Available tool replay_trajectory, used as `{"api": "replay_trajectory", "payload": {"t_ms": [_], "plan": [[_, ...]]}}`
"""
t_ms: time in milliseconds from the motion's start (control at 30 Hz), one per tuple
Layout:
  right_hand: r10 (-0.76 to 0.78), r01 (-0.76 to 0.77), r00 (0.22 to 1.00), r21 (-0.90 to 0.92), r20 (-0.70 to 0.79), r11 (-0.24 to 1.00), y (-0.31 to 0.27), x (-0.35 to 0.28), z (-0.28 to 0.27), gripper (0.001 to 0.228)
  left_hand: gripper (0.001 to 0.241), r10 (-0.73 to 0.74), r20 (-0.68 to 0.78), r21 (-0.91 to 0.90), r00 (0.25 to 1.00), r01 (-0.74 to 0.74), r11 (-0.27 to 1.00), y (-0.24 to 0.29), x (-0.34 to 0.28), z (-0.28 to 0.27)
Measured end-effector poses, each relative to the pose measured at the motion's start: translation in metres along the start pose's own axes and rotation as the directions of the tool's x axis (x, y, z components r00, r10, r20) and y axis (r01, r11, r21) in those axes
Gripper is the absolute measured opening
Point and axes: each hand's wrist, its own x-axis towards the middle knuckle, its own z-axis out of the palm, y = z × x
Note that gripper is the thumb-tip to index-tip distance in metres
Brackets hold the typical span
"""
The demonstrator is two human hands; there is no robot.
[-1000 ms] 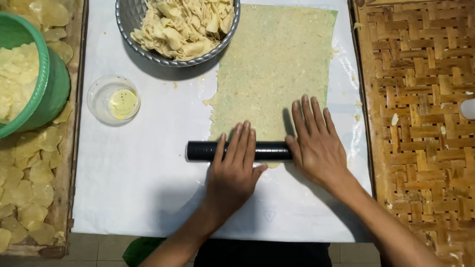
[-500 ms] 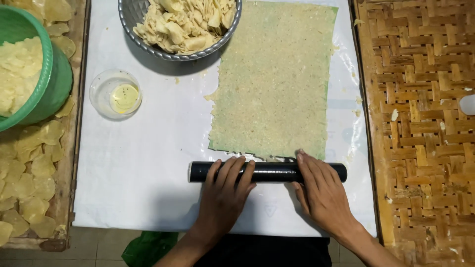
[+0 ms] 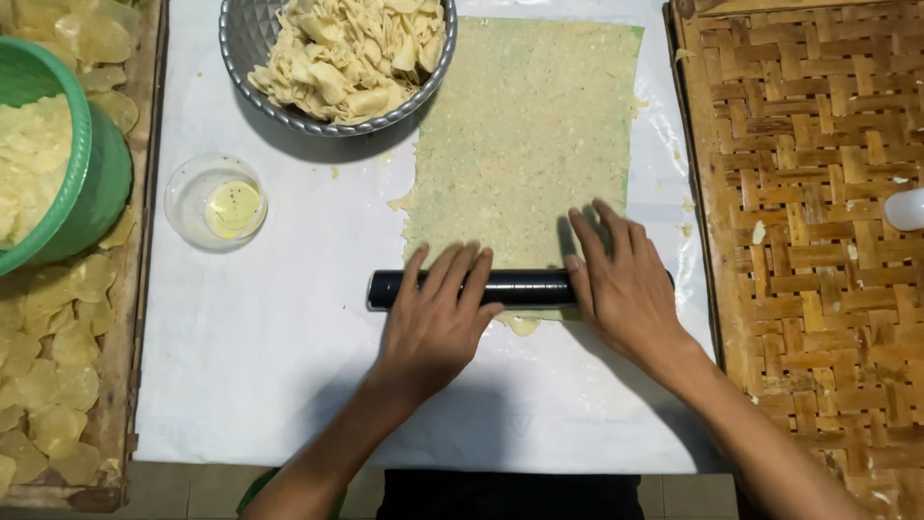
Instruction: Rolling out dough and using a circular cutter to shape food items on a flat surface.
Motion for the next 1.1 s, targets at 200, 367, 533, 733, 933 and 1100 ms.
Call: {"api": "replay_trajectory", "payload": {"t_ms": [200, 367, 533, 733, 933, 1100], "plan": [[0.146, -0.173, 0.980, 0.217, 0.134, 0.961, 0.016, 0.074, -0.010, 0.065, 0.065, -0.216, 0.231, -0.037, 0.949, 0.230, 0.972, -0.025, 0.077, -0.006], [0.103, -0.135, 0.979, 0.183, 0.175, 0.974, 0.015, 0.050, 0.001, 0.073, 0.061, -0.159, 0.095, 0.095, 0.983, 0.150, 0.984, -0.016, 0.051, 0.013], [0.006, -0.006, 0.999, 0.004, 0.035, 1.000, 0.006, -0.010, 0.019, 0.073, 0.063, -0.080, -0.002, 0.110, 0.997, 0.080, 0.991, 0.012, 0.006, 0.007], [-0.043, 0.043, 0.999, 0.000, 0.026, 0.999, -0.014, -0.071, 0.011, 0.071, 0.058, -0.069, 0.133, 0.137, 0.989, 0.051, 0.989, 0.044, -0.039, -0.015], [-0.081, 0.081, 0.997, 0.030, 0.017, 0.996, -0.028, -0.113, -0.001, 0.071, 0.044, -0.006, 0.063, 0.013, 0.998, 0.005, 1.000, 0.048, -0.069, -0.024], [0.022, 0.003, 0.997, 0.315, -0.074, 0.949, -0.049, -0.130, -0.020, 0.052, 0.040, -0.106, -0.027, 0.088, 0.994, 0.108, 0.990, 0.046, -0.081, -0.025]]}}
